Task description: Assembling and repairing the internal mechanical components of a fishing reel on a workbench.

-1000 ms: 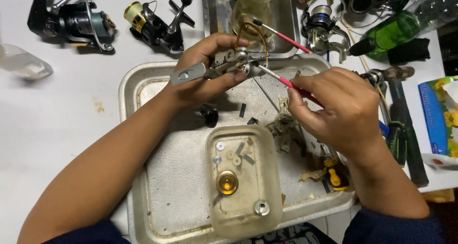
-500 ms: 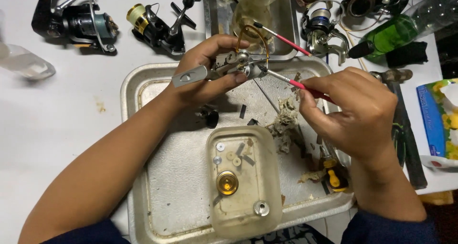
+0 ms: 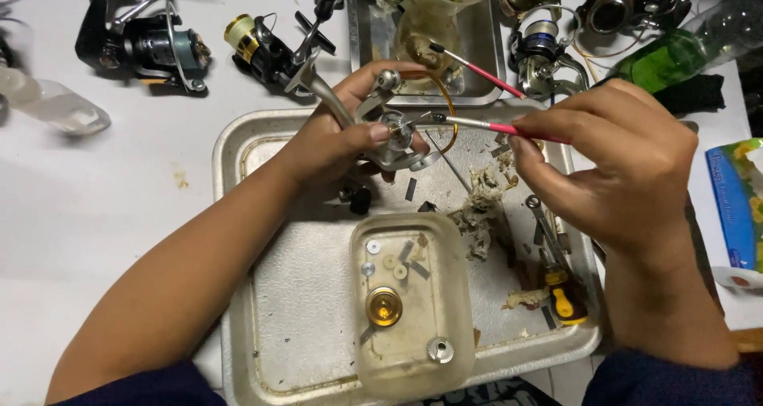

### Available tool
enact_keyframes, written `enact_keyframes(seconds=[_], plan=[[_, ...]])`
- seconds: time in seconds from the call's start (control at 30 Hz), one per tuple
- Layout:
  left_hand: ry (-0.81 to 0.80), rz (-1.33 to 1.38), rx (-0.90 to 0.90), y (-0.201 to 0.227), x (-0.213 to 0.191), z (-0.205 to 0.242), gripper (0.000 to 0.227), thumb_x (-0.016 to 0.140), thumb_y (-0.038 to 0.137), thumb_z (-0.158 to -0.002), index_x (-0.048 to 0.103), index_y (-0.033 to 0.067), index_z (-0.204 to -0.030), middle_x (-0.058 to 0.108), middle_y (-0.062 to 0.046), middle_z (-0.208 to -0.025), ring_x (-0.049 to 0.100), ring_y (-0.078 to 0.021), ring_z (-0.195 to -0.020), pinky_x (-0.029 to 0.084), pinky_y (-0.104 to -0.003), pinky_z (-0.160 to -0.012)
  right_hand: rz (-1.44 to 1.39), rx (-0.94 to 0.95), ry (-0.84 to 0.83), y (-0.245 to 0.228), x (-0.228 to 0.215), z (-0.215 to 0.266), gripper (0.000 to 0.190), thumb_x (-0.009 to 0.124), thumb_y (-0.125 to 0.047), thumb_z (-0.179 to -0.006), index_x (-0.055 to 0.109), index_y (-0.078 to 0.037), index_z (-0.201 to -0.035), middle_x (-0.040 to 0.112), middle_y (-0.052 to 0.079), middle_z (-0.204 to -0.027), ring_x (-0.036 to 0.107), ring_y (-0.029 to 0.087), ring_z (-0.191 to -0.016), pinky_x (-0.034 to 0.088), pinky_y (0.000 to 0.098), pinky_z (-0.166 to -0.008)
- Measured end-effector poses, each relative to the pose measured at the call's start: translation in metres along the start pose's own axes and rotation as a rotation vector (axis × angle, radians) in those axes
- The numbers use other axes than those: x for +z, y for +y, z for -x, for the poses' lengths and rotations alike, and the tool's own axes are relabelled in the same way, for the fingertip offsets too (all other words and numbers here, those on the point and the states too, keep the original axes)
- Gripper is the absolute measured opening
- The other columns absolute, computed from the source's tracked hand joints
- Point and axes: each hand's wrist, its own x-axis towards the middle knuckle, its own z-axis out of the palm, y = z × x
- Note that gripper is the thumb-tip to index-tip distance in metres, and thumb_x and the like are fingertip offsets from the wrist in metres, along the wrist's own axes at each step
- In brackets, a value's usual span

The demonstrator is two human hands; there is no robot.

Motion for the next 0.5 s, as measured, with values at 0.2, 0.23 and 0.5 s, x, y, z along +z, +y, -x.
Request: enact_keyframes(seconds=[0.2,0.23,0.5], plan=[[-0.002,-0.386,0.133,-0.005,-0.007,-0.005,0.067,0.054,0.056,-0.093,0.042,0.0208,-0.148,0.046,-0.013,-0.157,0.047,-0.0321,-0.146,0.043,-0.057,-0.122,-0.023,-0.038,-0.002,-0.005,0.007,-0.008,0.007,0.085,0.012,-0.097,0.078,0.01,-0.097,0.073,0.022,-0.089,0.065,0.031,-0.077,0.05,0.0408,-0.072],[0.001,-0.411,0.129,-0.005,-0.007,-0.005,0.07,0.054,0.061,-0.091,0.042,0.0215,-0.148,0.045,-0.013,-0.158,0.046,-0.0327,-0.147,0.042,-0.058,-0.122,-0.032,-0.056,-0.001,-0.005,0.008,-0.008,0.007,0.084,0.011,-0.097,0.078,0.01,-0.096,0.074,0.021,-0.088,0.065,0.03,-0.076,0.05,0.0393,-0.07],[-0.029,-0.308,0.148,-0.007,-0.008,-0.004,0.067,0.06,0.052,-0.094,0.042,0.017,-0.148,0.041,-0.015,-0.157,0.05,-0.0334,-0.143,0.052,-0.054,-0.119,-0.055,-0.077,0.005,-0.008,0.016,-0.005,0.01,0.086,0.008,-0.095,0.077,0.009,-0.095,0.075,0.022,-0.089,0.066,0.029,-0.075,0.05,0.0375,-0.068]])
